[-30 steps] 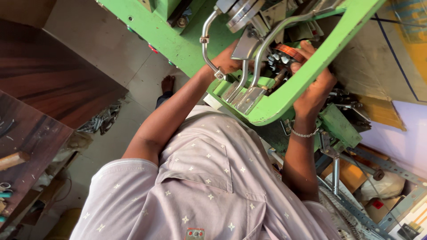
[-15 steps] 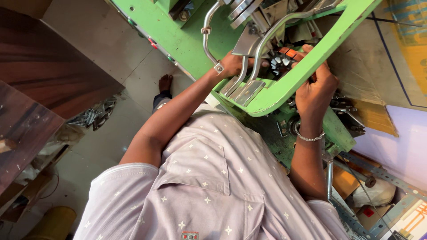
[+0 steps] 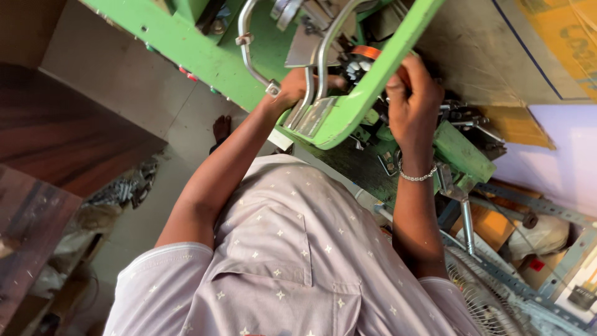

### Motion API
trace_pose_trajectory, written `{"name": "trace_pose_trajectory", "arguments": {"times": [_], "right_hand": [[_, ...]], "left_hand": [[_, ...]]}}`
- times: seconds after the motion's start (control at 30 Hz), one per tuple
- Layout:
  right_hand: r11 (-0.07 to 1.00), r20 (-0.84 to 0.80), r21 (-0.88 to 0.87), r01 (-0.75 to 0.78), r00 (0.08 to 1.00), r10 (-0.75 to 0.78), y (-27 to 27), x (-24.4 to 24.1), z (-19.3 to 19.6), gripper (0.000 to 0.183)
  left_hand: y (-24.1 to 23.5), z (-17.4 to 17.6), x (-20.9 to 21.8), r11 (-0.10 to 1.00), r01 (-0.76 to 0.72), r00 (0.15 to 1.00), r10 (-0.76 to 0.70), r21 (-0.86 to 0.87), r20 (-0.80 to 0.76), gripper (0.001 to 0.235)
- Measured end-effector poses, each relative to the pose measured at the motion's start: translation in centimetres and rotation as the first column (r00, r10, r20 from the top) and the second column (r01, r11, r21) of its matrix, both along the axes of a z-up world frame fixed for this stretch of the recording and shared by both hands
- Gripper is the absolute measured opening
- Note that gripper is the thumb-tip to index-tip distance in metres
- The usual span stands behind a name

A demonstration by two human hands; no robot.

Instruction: The person uses a wrench to tighten bolts on a small electrical component held in a vise on a green machine. They repeatedly adjust the component and tighten the bolts, then remove the component and place it on the machine's surface.

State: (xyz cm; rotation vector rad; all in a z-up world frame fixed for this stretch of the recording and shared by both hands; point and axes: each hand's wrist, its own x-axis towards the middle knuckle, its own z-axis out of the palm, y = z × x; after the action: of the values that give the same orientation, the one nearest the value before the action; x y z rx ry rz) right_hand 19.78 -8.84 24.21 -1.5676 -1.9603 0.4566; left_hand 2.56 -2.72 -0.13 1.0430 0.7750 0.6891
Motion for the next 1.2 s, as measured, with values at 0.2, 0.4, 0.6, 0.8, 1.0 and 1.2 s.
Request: {"name": "trace_pose_trajectory", "arguments": {"times": [0.2, 0.4, 0.6, 0.8, 1.0, 1.2], "right_hand": [[0.999, 0.183, 0.007, -0.044, 0.982, 0.042, 1.5, -1.6, 2.4, 0.022], [0.92, 0.071, 0.368, -0.137, 0.99, 0.118, 1.5, -1.3, 2.2, 0.04], [0.951, -0.103, 0.296, -0.086, 0.987, 0.122, 0.4, 0.4, 0.8, 0.042], [0.923, -0.02, 0.376, -0.078, 0.996, 0.093, 0.8, 0.4, -0.4, 0.035], [0.944, -0.098, 0.33, -0.008, 0.994, 0.043, 0.4, -0.9, 0.7, 0.027], [0.97, 0.112, 0.24, 0.02, 0.993, -0.048, 0.8, -2.5, 3.1, 0.012]], "left_hand": [[-0.1, -1.2, 0.1, 0.953, -0.149, 0.939, 0.22, -0.265, 0.263, 0.025], [0.1, -1.8, 0.0, 0.979, -0.176, 0.981, 0.183, -0.102, 0.069, 0.025], [-0.6, 1.2, -0.2, 0.987, -0.117, 0.967, 0.139, 0.111, -0.216, 0.053], [-0.8, 3.3, -0.7, 0.996, -0.018, 0.993, 0.009, -0.082, -0.114, 0.061], [0.1, 0.9, -0.6, 0.988, -0.129, 0.988, 0.136, -0.09, 0.071, 0.051], [0.4, -0.1, 0.2, 0.972, -0.182, 0.982, 0.187, 0.149, -0.021, 0.033]]}}
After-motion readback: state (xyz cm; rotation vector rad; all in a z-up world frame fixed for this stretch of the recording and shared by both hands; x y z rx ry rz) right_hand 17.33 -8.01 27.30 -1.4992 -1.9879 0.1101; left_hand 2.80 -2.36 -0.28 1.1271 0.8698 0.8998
